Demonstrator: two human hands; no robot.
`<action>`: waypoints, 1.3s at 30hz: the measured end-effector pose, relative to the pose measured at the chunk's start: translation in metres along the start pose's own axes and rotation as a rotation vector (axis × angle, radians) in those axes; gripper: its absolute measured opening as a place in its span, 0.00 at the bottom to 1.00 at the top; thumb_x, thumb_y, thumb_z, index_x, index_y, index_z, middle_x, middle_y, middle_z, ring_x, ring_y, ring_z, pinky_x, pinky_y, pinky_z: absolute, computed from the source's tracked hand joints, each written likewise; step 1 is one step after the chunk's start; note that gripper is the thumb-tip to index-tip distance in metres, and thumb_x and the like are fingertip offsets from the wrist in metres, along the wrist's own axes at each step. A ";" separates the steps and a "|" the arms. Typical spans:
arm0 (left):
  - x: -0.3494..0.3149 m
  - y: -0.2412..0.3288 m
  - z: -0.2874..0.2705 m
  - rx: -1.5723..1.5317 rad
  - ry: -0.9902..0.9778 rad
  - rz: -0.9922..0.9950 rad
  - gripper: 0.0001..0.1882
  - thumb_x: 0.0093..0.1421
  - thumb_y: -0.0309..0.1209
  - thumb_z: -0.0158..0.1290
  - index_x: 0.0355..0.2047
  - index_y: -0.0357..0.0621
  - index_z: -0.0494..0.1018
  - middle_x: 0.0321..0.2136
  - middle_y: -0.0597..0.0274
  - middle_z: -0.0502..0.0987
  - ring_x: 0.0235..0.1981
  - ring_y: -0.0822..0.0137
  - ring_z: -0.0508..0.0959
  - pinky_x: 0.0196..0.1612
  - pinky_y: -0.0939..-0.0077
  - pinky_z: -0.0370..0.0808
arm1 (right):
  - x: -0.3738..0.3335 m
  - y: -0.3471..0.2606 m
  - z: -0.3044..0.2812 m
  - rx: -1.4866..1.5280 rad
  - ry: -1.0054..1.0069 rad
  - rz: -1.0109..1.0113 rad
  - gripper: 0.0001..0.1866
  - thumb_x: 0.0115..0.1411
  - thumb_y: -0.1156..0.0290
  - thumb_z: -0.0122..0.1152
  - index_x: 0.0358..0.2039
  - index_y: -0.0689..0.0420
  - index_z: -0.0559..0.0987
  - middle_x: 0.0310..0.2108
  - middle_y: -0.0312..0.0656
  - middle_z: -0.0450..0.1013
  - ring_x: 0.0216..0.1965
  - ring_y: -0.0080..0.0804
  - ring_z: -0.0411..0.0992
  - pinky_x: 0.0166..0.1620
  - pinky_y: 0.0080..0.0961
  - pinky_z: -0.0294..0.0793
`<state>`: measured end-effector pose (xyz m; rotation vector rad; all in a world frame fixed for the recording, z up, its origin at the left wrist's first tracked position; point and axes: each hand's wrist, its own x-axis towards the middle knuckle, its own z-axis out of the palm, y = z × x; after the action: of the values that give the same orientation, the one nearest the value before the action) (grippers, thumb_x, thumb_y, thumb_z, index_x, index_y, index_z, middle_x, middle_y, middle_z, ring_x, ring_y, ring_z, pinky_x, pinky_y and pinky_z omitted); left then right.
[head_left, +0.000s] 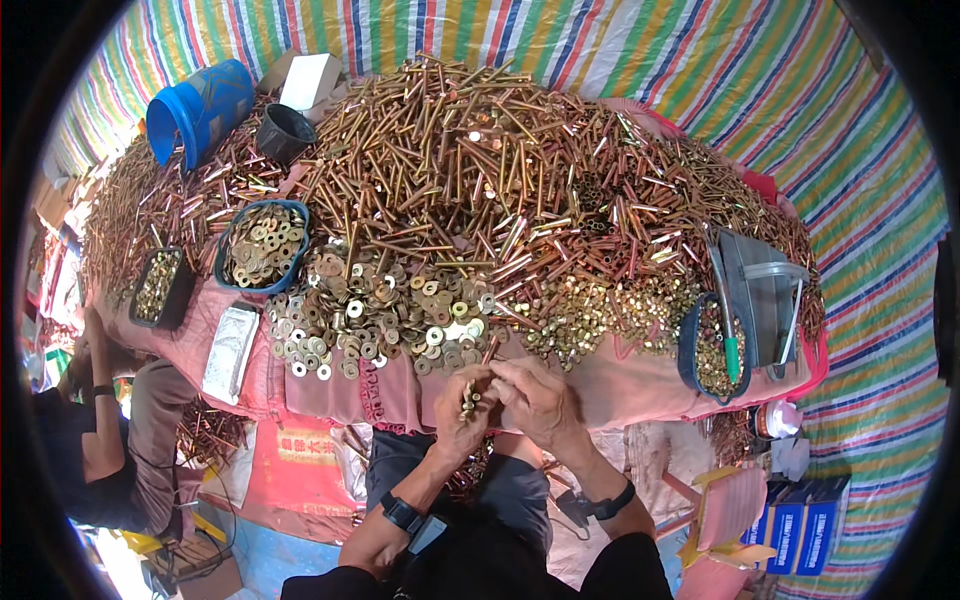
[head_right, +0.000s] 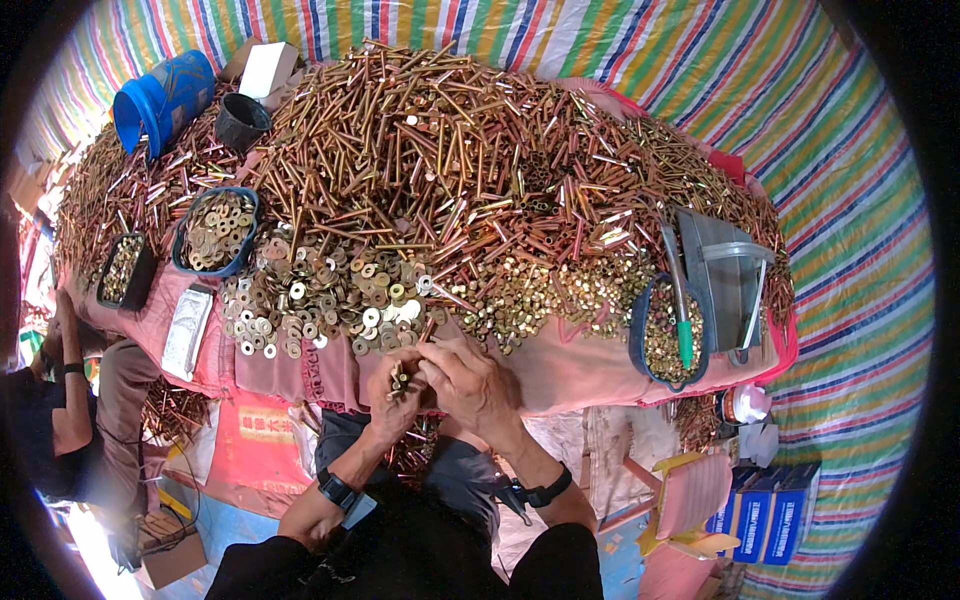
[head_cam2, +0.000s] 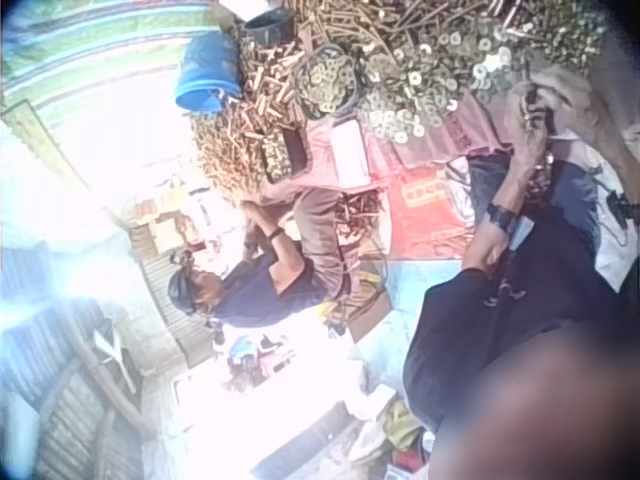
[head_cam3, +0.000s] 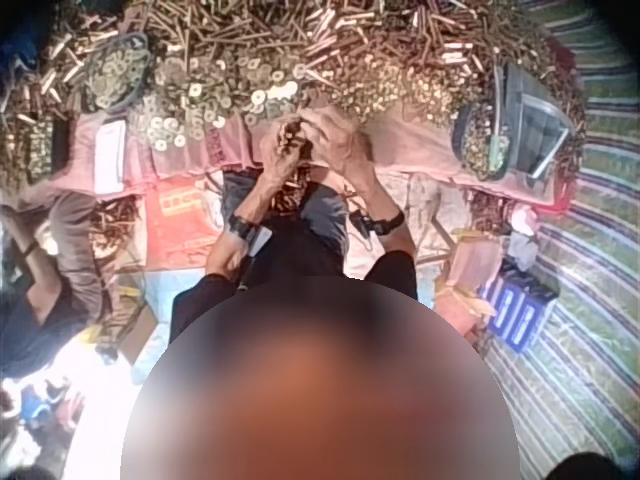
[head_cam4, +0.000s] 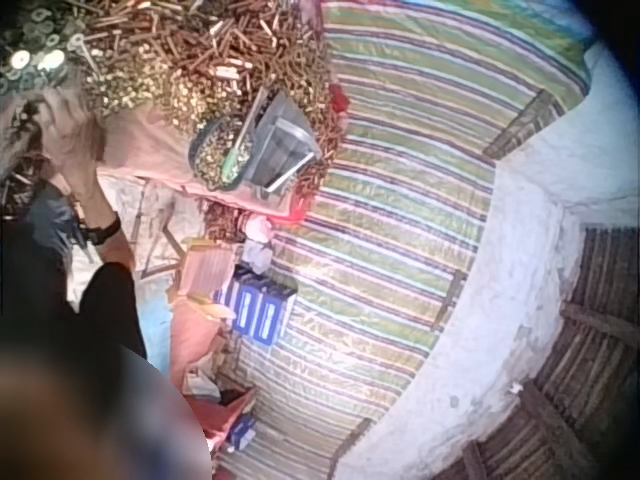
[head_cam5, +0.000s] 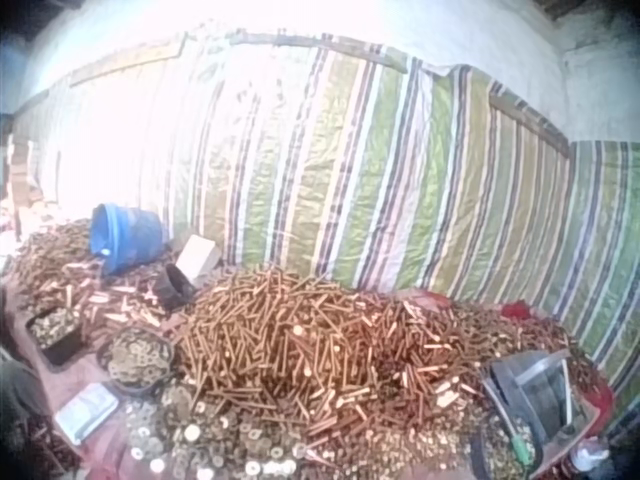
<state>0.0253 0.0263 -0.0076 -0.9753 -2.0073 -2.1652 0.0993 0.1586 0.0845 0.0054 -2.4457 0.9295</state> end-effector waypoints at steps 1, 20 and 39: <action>0.000 -0.001 -0.001 0.004 0.003 0.020 0.16 0.58 0.17 0.61 0.46 0.40 0.78 0.37 0.52 0.84 0.35 0.60 0.85 0.38 0.69 0.81 | -0.003 0.002 0.003 0.080 0.021 0.019 0.13 0.67 0.74 0.65 0.51 0.61 0.82 0.43 0.48 0.80 0.42 0.43 0.82 0.43 0.34 0.82; -0.009 -0.013 -0.003 0.110 -0.103 0.031 0.20 0.58 0.17 0.57 0.52 0.37 0.72 0.39 0.47 0.80 0.38 0.48 0.84 0.42 0.61 0.80 | 0.026 0.072 0.020 -0.519 -0.020 0.313 0.11 0.66 0.62 0.66 0.38 0.57 0.84 0.29 0.48 0.76 0.31 0.53 0.78 0.33 0.47 0.73; -0.009 -0.008 -0.002 0.046 -0.076 -0.040 0.17 0.64 0.21 0.58 0.53 0.40 0.72 0.36 0.50 0.81 0.35 0.52 0.85 0.39 0.63 0.81 | 0.032 0.074 0.029 -0.702 -0.154 -0.063 0.06 0.51 0.73 0.64 0.31 0.56 0.79 0.38 0.44 0.71 0.43 0.45 0.73 0.35 0.42 0.78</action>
<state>0.0286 0.0225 -0.0187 -1.0359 -2.1177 -2.1218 0.0446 0.2031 0.0357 -0.0949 -2.7660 0.0078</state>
